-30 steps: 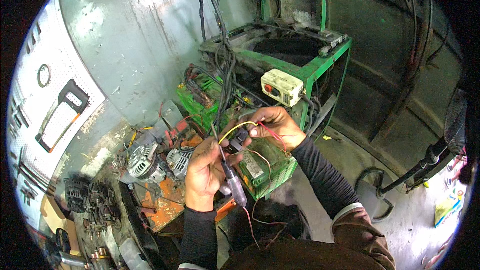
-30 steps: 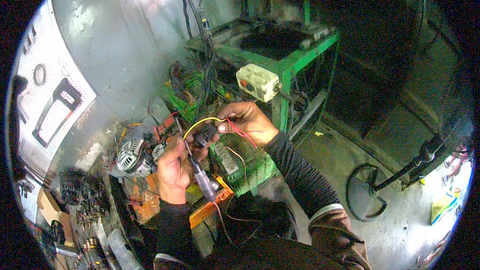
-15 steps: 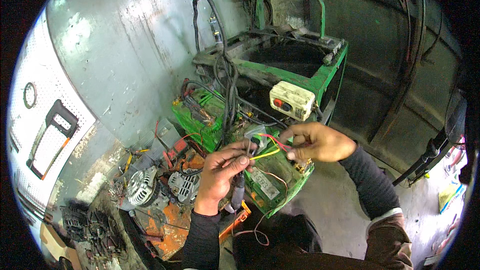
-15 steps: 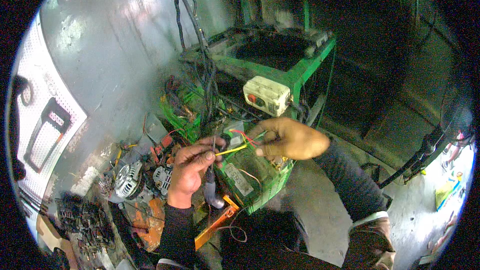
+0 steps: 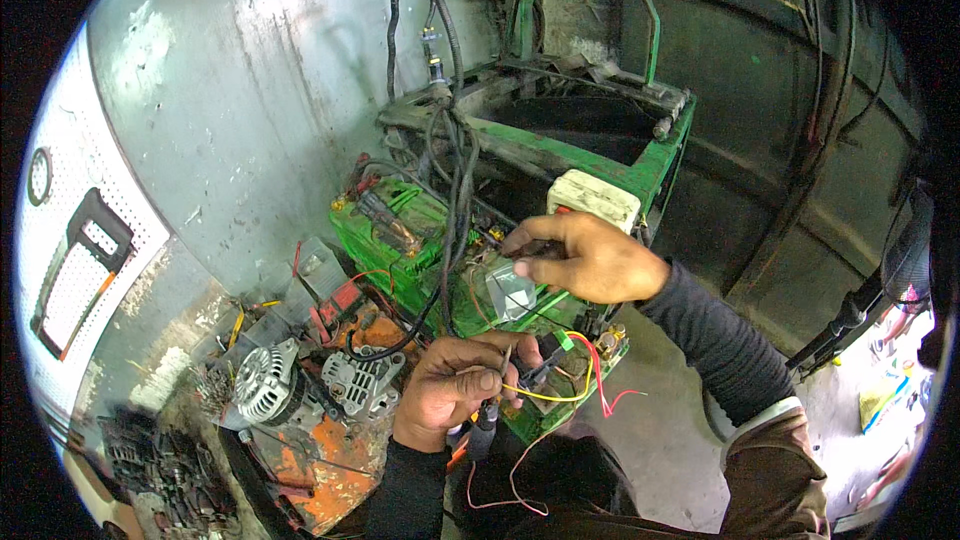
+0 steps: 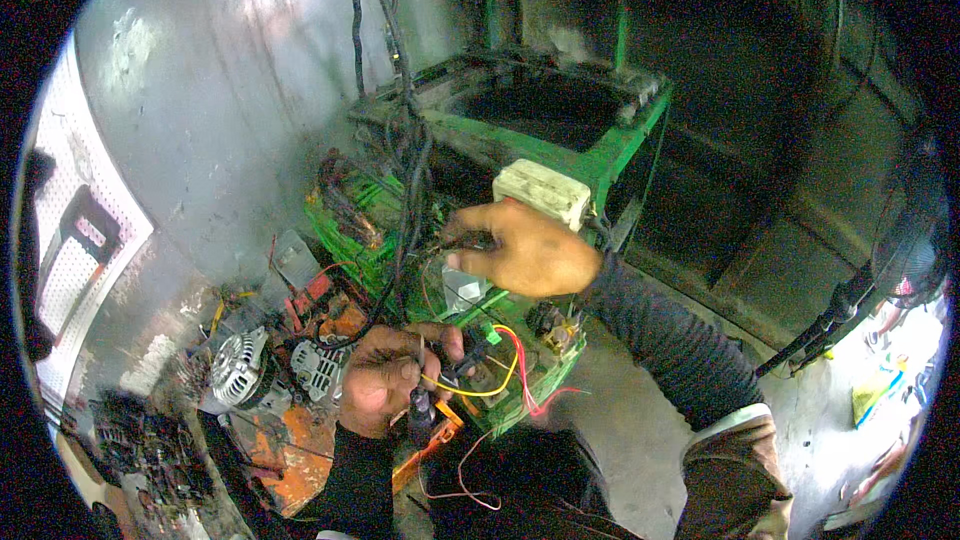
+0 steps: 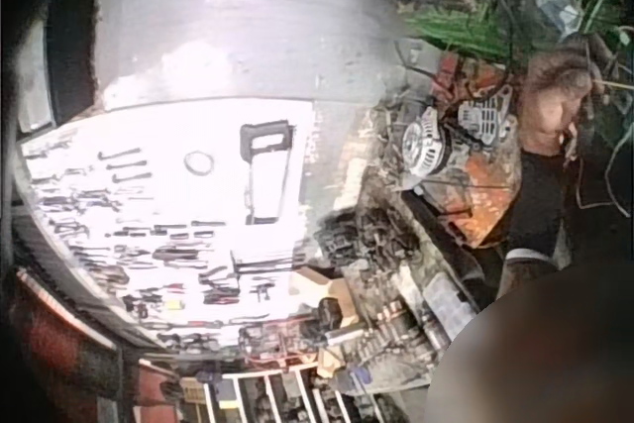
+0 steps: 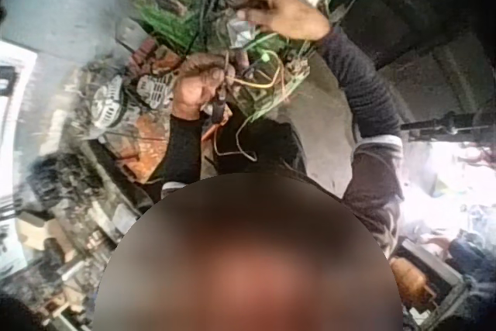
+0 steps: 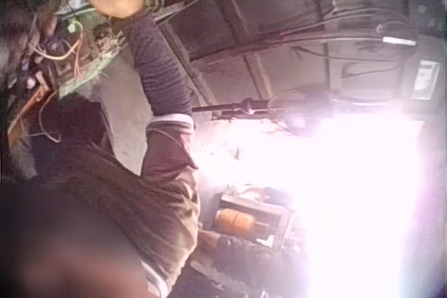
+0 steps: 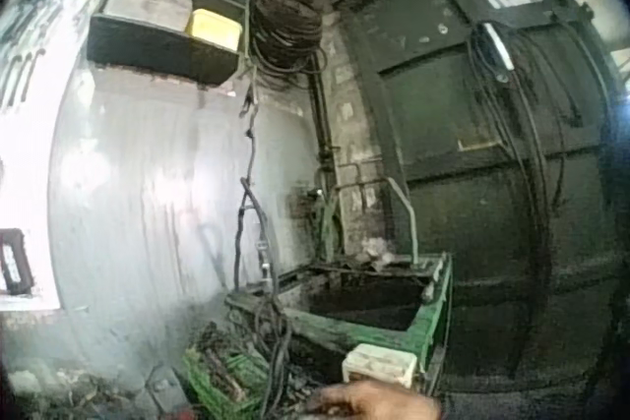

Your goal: The person strips and twists colored wires, then connects them to a small black module and a green battery pack on a workbench. They repeatedly test connections by touching wires to terminals and adjust the wiring throughout the clip.

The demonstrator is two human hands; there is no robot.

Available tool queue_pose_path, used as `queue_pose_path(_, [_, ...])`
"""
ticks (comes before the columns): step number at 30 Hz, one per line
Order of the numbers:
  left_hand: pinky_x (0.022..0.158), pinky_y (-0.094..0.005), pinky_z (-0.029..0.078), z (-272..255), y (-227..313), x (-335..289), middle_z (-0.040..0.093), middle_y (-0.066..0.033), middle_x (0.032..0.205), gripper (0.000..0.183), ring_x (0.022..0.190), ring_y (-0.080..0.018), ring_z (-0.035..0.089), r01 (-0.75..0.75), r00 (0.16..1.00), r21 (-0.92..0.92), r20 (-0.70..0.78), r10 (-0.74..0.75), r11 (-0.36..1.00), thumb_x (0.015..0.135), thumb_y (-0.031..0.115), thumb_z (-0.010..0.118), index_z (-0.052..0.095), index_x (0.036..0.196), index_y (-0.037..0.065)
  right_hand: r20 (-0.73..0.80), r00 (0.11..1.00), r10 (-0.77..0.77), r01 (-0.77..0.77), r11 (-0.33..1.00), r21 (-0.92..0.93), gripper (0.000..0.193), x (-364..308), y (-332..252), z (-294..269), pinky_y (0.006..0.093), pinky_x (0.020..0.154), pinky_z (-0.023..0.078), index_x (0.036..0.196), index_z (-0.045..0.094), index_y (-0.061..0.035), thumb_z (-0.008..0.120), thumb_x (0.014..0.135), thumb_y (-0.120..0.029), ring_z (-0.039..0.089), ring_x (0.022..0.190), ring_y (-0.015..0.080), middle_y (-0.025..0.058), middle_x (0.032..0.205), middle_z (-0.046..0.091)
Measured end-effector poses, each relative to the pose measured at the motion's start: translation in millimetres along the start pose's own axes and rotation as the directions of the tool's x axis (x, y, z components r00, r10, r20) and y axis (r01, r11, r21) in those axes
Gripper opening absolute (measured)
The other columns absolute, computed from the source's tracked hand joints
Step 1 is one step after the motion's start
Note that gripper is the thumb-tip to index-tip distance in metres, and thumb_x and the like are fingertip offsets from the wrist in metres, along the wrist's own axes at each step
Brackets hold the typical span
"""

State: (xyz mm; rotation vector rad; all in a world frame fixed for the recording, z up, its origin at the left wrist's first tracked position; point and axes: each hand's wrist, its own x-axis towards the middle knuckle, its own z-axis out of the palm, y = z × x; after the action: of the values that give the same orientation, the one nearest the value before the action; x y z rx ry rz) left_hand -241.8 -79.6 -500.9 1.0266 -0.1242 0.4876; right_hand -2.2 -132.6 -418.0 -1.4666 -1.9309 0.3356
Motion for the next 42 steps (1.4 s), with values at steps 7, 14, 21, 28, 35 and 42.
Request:
queue_pose_path(7, [0.073, -0.0363, 0.058, -17, -6, 11, 0.064, -0.0224, 0.115, 0.033, 0.083, -0.0249, 0.065, 0.020, 0.998, 0.004, -0.060, -0.020, 1.000, 0.087, 0.026, 0.072, 0.067, 0.084, -0.006, 0.111, 0.944, 0.311, -0.324, 0.810, 0.489, 0.019, 14, 17, 26, 0.0272, 0.054, 0.056, 0.099, 0.066, -0.0003, 0.077, 0.087, -0.011, 0.067, 0.065, 0.0140, 0.0089, 0.082, 0.069])
queue_pose_path(14, [0.078, -0.0348, 0.054, -36, 4, 26, 0.066, -0.0165, 0.121, 0.033, 0.093, -0.0194, 0.065, 0.125, 0.988, -0.164, -0.072, -0.138, 0.979, 0.091, 0.019, 0.070, 0.068, 0.109, -0.009, 0.044, 0.919, 0.393, -0.391, 0.886, 0.250, 0.025, 31, 31, 39, 0.0355, 0.068, 0.055, 0.097, 0.069, 0.0017, 0.078, 0.079, -0.013, 0.067, 0.072, 0.0203, 0.0117, 0.081, 0.071])
queue_pose_path(21, [0.081, -0.0296, 0.051, -51, 16, 45, 0.071, -0.0101, 0.112, 0.038, 0.094, -0.0156, 0.065, 0.249, 0.966, -0.147, -0.028, -0.256, 0.957, 0.093, 0.019, 0.067, 0.067, 0.120, -0.007, -0.204, 0.915, 0.347, -0.390, 0.892, -0.229, 0.032, 46, 35, 49, 0.0428, 0.073, 0.054, 0.097, 0.070, 0.0010, 0.075, 0.081, -0.026, 0.070, 0.079, 0.0313, 0.0204, 0.085, 0.072])
queue_pose_path(28, [0.081, -0.0282, 0.050, -65, 21, 52, 0.071, -0.0090, 0.110, 0.035, 0.089, -0.0145, 0.063, 0.241, 0.970, -0.113, 0.007, -0.242, 0.964, 0.090, 0.018, 0.070, 0.069, 0.114, -0.008, 0.067, 0.858, 0.510, -0.501, 0.800, 0.329, 0.019, 48, 43, 52, 0.0281, 0.056, 0.047, 0.097, 0.061, 0.0020, 0.074, 0.089, -0.009, 0.059, 0.064, 0.0085, 0.0041, 0.073, 0.065])
queue_pose_path(35, [0.079, -0.0306, 0.052, -62, 20, 44, 0.069, -0.0121, 0.116, 0.034, 0.090, -0.0162, 0.064, 0.294, 0.938, -0.158, -0.143, -0.316, 0.943, 0.089, 0.017, 0.070, 0.069, 0.112, -0.008, -0.408, 0.847, 0.340, -0.501, 0.767, -0.400, 0.022, 44, 49, 76, 0.0456, 0.069, 0.054, 0.095, 0.065, 0.0006, 0.072, 0.078, -0.010, 0.068, 0.077, 0.0375, 0.0216, 0.079, 0.068])
queue_pose_path(42, [0.077, -0.0324, 0.053, -61, 28, 38, 0.068, -0.0133, 0.119, 0.031, 0.091, -0.0170, 0.066, 0.319, 0.912, -0.091, -0.239, -0.332, 0.943, 0.091, 0.017, 0.069, 0.070, 0.110, -0.007, -0.330, 0.859, 0.392, -0.511, 0.702, -0.496, 0.013, 61, 60, 85, 0.0533, 0.074, 0.053, 0.090, 0.063, 0.0004, 0.065, 0.082, -0.010, 0.066, 0.081, 0.0448, 0.0246, 0.083, 0.066])
